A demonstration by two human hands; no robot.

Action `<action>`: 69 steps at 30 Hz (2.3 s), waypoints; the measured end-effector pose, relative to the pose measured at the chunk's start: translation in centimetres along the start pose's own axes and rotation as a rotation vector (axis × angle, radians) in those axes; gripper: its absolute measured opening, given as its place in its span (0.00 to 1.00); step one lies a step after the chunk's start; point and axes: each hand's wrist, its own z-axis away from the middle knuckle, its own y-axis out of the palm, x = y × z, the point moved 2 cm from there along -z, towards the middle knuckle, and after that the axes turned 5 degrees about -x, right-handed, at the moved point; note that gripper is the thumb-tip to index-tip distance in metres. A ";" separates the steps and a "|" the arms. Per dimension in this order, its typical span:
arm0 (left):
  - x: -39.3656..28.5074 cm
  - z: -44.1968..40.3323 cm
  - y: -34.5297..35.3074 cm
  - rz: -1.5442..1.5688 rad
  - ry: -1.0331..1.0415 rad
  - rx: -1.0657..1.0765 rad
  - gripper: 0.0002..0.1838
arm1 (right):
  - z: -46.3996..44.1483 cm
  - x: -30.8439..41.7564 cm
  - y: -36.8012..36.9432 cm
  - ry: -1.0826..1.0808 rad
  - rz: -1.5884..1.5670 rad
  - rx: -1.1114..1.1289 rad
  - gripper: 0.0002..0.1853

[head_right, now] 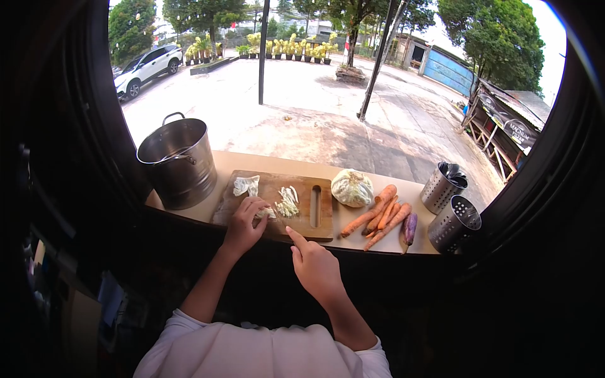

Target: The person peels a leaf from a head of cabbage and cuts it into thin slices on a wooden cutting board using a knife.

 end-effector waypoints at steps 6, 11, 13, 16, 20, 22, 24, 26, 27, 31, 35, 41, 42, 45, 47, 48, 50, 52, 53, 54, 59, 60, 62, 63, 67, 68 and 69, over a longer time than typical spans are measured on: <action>-0.2 -0.1 -0.3 -0.027 0.031 -0.011 0.11 | -0.3 0.2 0.5 0.004 -0.026 0.008 0.22; 0.2 0.0 -0.2 -0.080 0.042 0.040 0.09 | -0.7 0.6 0.1 0.018 -0.030 0.026 0.22; -0.1 0.2 -0.4 -0.084 0.040 0.035 0.09 | -0.6 0.6 0.3 0.019 -0.032 0.036 0.22; 0.0 0.1 -0.4 -0.067 0.033 0.041 0.08 | -0.6 0.7 0.6 0.006 -0.032 0.032 0.22; 0.4 0.5 -0.3 -0.057 0.043 0.022 0.07 | -0.6 0.8 1.0 -0.001 0.004 0.046 0.22; 0.3 0.3 -0.3 -0.047 0.041 0.018 0.06 | -0.7 0.9 1.2 -0.001 0.038 0.049 0.23; 0.2 0.4 -0.3 -0.046 0.039 0.021 0.06 | -0.8 0.9 1.7 -0.052 0.095 0.052 0.24; 0.2 0.4 -0.3 -0.054 0.041 0.018 0.05 | -1.1 1.2 2.1 -0.063 0.137 0.052 0.24; 0.3 0.3 -0.2 -0.061 0.045 0.013 0.05 | -1.4 1.5 2.3 -0.048 0.151 0.050 0.23; 0.3 0.5 -0.2 -0.064 0.047 0.015 0.04 | -2.6 1.4 3.6 -0.063 0.173 0.036 0.23; 0.3 0.6 -0.1 -0.082 0.058 0.013 0.03 | -3.7 1.7 3.8 -0.083 0.175 0.056 0.23; 0.2 0.6 -0.1 -0.105 0.035 0.022 0.03 | -2.2 1.8 3.2 -0.086 0.231 0.074 0.25; 0.2 0.5 -0.1 -0.102 0.033 0.022 0.03 | -1.6 1.7 3.0 -0.091 0.242 0.069 0.25; 0.1 0.3 -0.3 -0.085 0.037 0.019 0.04 | -0.3 1.8 2.0 -0.066 0.281 0.097 0.25; 0.1 0.3 -0.3 -0.074 0.032 0.017 0.05 | 0.1 1.7 1.4 -0.050 0.300 0.116 0.25; 0.0 0.3 -0.4 -0.071 0.029 0.017 0.05 | 0.2 1.7 1.2 -0.048 0.302 0.114 0.25; 0.0 0.3 -0.4 -0.062 0.021 0.015 0.05 | 0.1 1.7 1.1 -0.047 0.286 0.103 0.25; -0.1 0.3 -0.4 -0.047 0.009 0.008 0.05 | -0.2 1.7 0.9 -0.048 0.251 0.083 0.24; -0.1 0.3 -0.3 -0.050 0.012 0.010 0.05 | -0.3 1.5 1.1 -0.068 0.244 0.061 0.24; 0.0 0.3 -0.3 -0.055 0.015 0.010 0.05 | -0.7 1.1 1.7 -0.090 0.236 0.037 0.25; 0.3 0.5 -0.3 -0.062 0.006 0.013 0.05 | -2.4 0.6 2.7 -0.083 0.199 0.020 0.24; 0.4 0.5 -0.3 -0.066 0.011 0.011 0.05 | -2.7 0.7 2.6 -0.067 0.181 0.020 0.24; 0.4 0.5 -0.2 -0.070 0.010 0.010 0.05 | -2.9 0.8 2.5 -0.053 0.157 0.014 0.23; 0.4 0.5 -0.1 -0.071 0.005 0.012 0.05 | -3.0 0.7 2.6 -0.054 0.153 0.007 0.23; 0.0 0.4 -0.3 -0.098 -0.009 0.007 0.07 | -2.7 0.9 2.4 -0.041 0.165 0.017 0.23; 0.0 0.4 -0.3 -0.097 -0.008 0.012 0.07 | -2.6 0.9 2.3 -0.033 0.163 0.019 0.23; 0.0 0.4 -0.3 -0.096 -0.007 0.015 0.07 | -2.5 0.8 2.2 -0.025 0.162 0.021 0.23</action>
